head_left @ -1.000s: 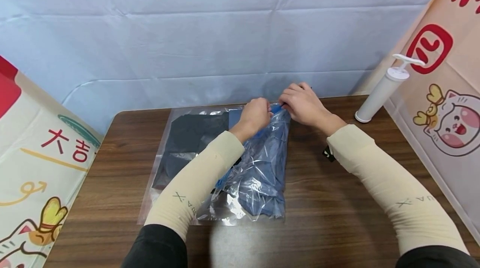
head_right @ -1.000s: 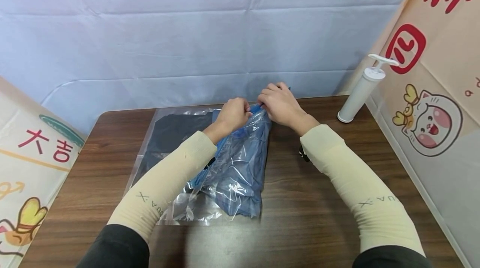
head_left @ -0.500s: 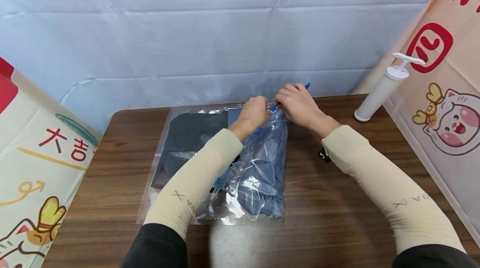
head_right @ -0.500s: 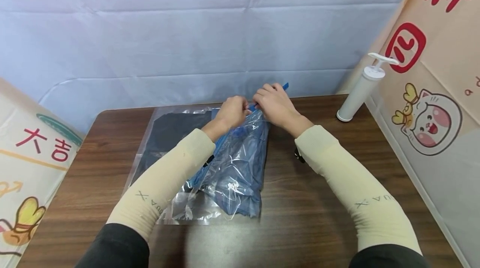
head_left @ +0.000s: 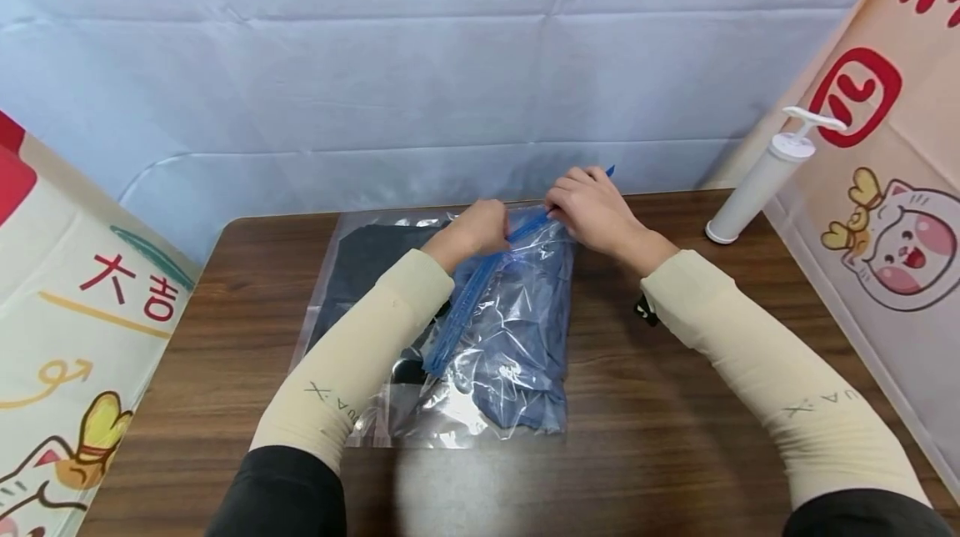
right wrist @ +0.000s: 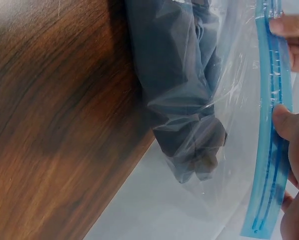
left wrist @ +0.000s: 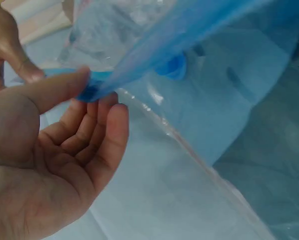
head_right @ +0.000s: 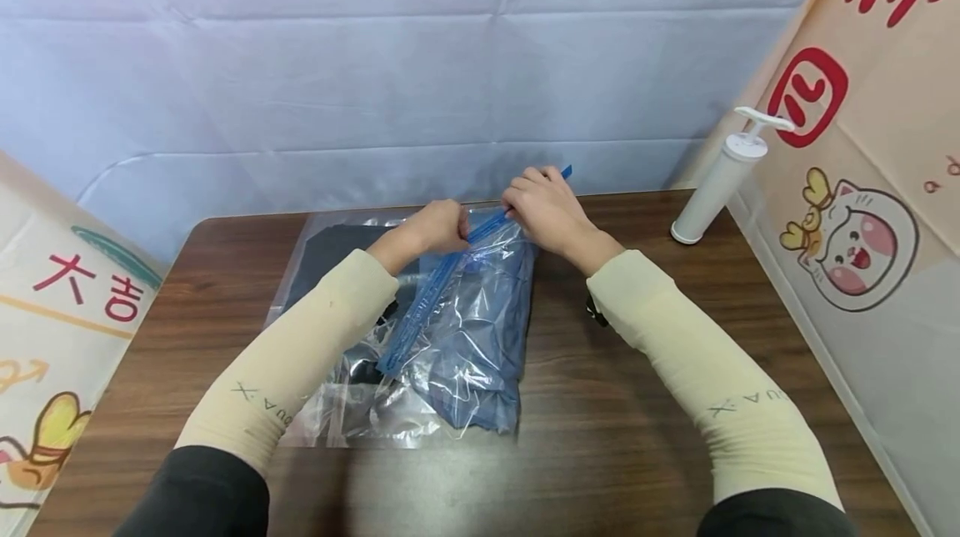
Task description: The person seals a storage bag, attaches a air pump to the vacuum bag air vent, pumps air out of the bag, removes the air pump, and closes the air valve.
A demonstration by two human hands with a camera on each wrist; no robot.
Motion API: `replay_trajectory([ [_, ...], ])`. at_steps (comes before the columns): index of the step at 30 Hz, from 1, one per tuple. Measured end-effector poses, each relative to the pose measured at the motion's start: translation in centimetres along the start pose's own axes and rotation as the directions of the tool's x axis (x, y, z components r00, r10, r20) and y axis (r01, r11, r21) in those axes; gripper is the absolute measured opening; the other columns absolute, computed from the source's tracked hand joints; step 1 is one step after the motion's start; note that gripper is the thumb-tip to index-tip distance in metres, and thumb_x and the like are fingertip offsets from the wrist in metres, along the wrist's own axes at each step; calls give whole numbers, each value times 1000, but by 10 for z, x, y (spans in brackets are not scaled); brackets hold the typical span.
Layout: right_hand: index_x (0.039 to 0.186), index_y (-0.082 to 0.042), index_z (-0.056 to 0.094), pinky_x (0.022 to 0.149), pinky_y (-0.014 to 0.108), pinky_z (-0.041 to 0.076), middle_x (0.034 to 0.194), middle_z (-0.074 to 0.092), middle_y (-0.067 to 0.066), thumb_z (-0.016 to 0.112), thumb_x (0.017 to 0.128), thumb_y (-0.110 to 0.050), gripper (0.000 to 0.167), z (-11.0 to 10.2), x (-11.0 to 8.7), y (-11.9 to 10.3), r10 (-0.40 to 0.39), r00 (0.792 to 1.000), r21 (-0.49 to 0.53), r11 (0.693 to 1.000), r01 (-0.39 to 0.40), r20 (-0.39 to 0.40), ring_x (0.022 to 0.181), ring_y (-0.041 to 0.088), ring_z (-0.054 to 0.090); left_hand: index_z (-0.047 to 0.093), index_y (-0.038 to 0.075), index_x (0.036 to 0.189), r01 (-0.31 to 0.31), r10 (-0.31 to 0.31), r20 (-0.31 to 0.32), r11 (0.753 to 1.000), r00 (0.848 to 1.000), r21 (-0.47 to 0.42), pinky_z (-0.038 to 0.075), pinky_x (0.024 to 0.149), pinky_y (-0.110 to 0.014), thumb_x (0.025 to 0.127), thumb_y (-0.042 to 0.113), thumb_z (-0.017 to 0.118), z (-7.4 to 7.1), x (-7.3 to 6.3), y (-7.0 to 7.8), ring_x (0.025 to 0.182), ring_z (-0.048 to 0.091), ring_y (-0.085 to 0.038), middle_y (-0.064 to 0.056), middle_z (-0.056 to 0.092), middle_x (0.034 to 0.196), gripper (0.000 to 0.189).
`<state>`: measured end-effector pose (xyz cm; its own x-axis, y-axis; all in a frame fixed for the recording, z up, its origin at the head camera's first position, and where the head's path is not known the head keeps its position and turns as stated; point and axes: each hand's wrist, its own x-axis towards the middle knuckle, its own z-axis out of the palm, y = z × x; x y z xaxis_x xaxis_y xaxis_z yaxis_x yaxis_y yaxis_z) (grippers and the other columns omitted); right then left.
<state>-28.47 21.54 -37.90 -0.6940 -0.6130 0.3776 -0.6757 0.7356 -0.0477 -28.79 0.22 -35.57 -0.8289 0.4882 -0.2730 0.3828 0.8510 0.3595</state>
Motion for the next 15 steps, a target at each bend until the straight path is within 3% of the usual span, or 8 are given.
replay_trajectory([
  [5, 98, -9, 73, 96, 53, 40, 100, 71, 7, 72, 96, -13, 5, -1, 0, 0, 23, 1000, -7, 1000, -23, 11, 103, 30, 57, 39, 16, 59, 15, -16, 39, 1000, 999, 22, 33, 61, -30, 99, 21, 70, 1, -1, -5, 51, 25, -11, 4, 30, 55, 50],
  [7, 98, -9, 74, 96, 53, 40, 100, 71, 7, 72, 97, -14, 5, -1, 0, 1, 29, 999, -7, 1000, -28, 19, 103, 30, 57, 43, 16, 59, 25, -25, 55, 1000, 998, 12, 34, 60, -29, 100, 22, 69, 1, -3, -7, 50, 26, -10, 4, 33, 54, 48],
  [12, 100, -9, 74, 98, 53, 39, 102, 71, 7, 72, 97, -15, 7, -2, 0, 2, 48, 999, 6, 999, -48, 25, 104, 31, 57, 66, 12, 73, 57, -56, 82, 998, 995, -5, 49, 69, -31, 99, 25, 70, -4, -10, -9, 54, 50, -11, 1, 60, 65, 29],
  [15, 100, -8, 74, 98, 53, 39, 103, 72, 7, 72, 97, -15, 8, -3, -1, 2, 59, 998, 19, 998, -60, 23, 105, 31, 57, 72, 6, 76, 68, -68, 113, 998, 991, 4, 55, 71, -32, 99, 26, 69, -7, -15, -9, 55, 60, -15, -3, 67, 67, 30],
])
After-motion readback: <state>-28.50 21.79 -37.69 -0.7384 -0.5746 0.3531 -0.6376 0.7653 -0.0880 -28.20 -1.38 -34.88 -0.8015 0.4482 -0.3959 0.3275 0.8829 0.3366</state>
